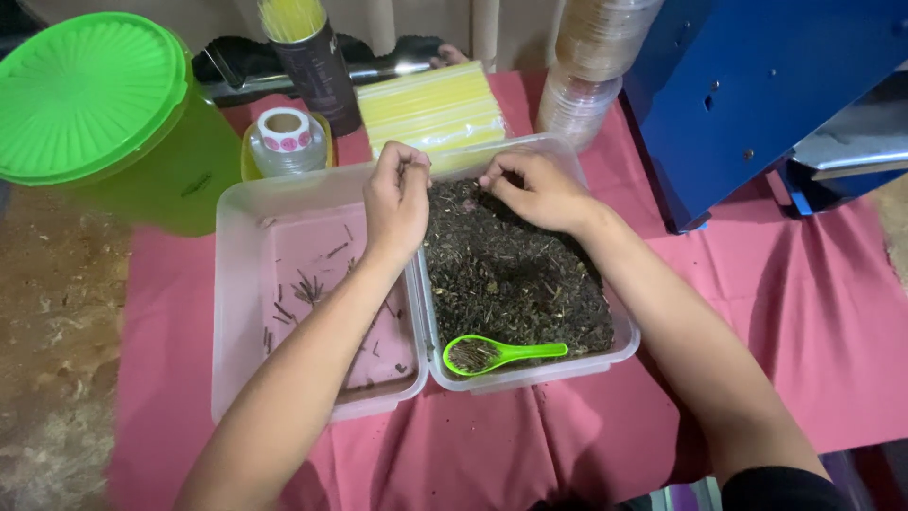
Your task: Sorting dried tea leaves to remove stems and debris using hands and a scoop.
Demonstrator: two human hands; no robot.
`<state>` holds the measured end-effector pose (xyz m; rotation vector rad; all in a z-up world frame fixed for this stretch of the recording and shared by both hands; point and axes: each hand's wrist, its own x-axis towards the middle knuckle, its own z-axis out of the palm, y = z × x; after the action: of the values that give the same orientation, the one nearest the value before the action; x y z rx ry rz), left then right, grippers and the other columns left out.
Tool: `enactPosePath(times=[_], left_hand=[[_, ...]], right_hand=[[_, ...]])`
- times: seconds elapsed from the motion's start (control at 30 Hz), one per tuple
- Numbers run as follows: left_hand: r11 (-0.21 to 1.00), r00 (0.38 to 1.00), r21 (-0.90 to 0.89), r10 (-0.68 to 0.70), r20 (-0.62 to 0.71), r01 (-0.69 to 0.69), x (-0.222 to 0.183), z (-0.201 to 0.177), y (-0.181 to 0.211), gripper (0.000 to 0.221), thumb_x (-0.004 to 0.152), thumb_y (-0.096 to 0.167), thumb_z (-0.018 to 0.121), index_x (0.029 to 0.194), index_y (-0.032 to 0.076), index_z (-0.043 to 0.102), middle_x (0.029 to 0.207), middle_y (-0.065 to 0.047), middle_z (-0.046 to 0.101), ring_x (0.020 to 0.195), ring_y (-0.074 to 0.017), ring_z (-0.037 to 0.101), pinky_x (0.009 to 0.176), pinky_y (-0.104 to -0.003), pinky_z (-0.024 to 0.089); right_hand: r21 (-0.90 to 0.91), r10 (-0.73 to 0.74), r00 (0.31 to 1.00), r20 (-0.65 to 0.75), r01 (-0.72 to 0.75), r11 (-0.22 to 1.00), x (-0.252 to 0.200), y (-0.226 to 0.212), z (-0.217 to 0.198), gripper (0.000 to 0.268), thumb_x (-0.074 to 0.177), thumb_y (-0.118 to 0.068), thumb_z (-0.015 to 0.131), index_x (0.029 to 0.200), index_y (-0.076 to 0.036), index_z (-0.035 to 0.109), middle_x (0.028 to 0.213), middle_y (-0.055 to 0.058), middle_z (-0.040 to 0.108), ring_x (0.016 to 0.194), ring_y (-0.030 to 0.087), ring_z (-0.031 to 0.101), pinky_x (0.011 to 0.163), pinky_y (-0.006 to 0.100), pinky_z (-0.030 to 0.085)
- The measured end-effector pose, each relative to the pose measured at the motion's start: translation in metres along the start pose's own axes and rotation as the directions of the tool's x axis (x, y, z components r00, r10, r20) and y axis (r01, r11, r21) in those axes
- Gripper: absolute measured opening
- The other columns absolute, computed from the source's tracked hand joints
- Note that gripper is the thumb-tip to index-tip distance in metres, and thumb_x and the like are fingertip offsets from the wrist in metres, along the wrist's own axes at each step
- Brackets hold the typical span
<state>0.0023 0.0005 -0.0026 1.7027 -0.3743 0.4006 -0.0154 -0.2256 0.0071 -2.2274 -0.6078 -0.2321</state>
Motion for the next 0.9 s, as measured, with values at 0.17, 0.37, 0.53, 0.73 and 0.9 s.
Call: enactPosePath(times=[0.17, 0.37, 0.53, 0.73, 0.9], left_hand=[[1.000, 1.000, -0.017, 0.003, 0.006, -0.003, -0.001, 0.001, -0.002, 0.009, 0.096, 0.012, 0.055, 0.089, 0.011, 0.060, 0.067, -0.008, 0.063, 0.065, -0.0218, 0.058, 0.066, -0.035, 0.048], [1.000, 1.000, -0.013, 0.019, 0.020, -0.019, 0.000, -0.001, 0.007, 0.010, 0.097, 0.010, 0.054, 0.089, 0.012, 0.060, 0.067, -0.006, 0.063, 0.065, -0.0209, 0.058, 0.066, -0.033, 0.048], [1.000, 0.999, -0.021, 0.000, 0.032, 0.001, -0.004, -0.003, 0.012, 0.013, 0.100, 0.010, 0.052, 0.089, 0.012, 0.059, 0.069, -0.005, 0.063, 0.065, -0.0201, 0.057, 0.066, -0.033, 0.048], [0.999, 0.997, -0.042, 0.014, 0.079, -0.011, -0.002, -0.003, 0.017, 0.014, 0.101, 0.005, 0.048, 0.092, 0.010, 0.058, 0.072, -0.005, 0.059, 0.068, -0.0189, 0.054, 0.069, -0.032, 0.046], [1.000, 0.996, -0.019, 0.019, 0.091, -0.017, -0.002, -0.004, 0.011, 0.010, 0.100, 0.008, 0.050, 0.093, 0.010, 0.057, 0.070, -0.006, 0.058, 0.067, -0.0186, 0.055, 0.069, -0.034, 0.046]], right_hand=[[0.053, 0.017, 0.999, 0.036, -0.019, 0.998, -0.001, -0.003, -0.001, 0.009, 0.096, -0.012, 0.063, 0.095, -0.007, 0.070, 0.088, 0.019, 0.069, 0.093, 0.037, 0.068, 0.086, 0.046, 0.052], [0.045, 0.035, 0.998, 0.044, -0.037, 0.998, 0.000, -0.008, -0.004, 0.008, 0.095, -0.011, 0.064, 0.094, -0.007, 0.070, 0.088, 0.017, 0.068, 0.092, 0.034, 0.068, 0.086, 0.044, 0.051], [0.035, 0.052, 0.996, 0.074, -0.054, 0.998, 0.000, -0.009, -0.002, 0.007, 0.094, -0.010, 0.064, 0.096, -0.006, 0.069, 0.089, 0.020, 0.069, 0.093, 0.037, 0.068, 0.086, 0.046, 0.051], [0.015, 0.040, 0.998, 0.055, -0.041, 0.999, -0.002, -0.012, -0.003, 0.006, 0.092, -0.010, 0.066, 0.095, -0.007, 0.070, 0.087, 0.017, 0.070, 0.092, 0.036, 0.069, 0.083, 0.044, 0.052], [0.006, 0.051, 0.998, 0.043, -0.051, 0.999, -0.003, -0.008, 0.001, 0.006, 0.091, -0.011, 0.066, 0.093, -0.007, 0.069, 0.085, 0.017, 0.070, 0.091, 0.035, 0.069, 0.082, 0.045, 0.053]])
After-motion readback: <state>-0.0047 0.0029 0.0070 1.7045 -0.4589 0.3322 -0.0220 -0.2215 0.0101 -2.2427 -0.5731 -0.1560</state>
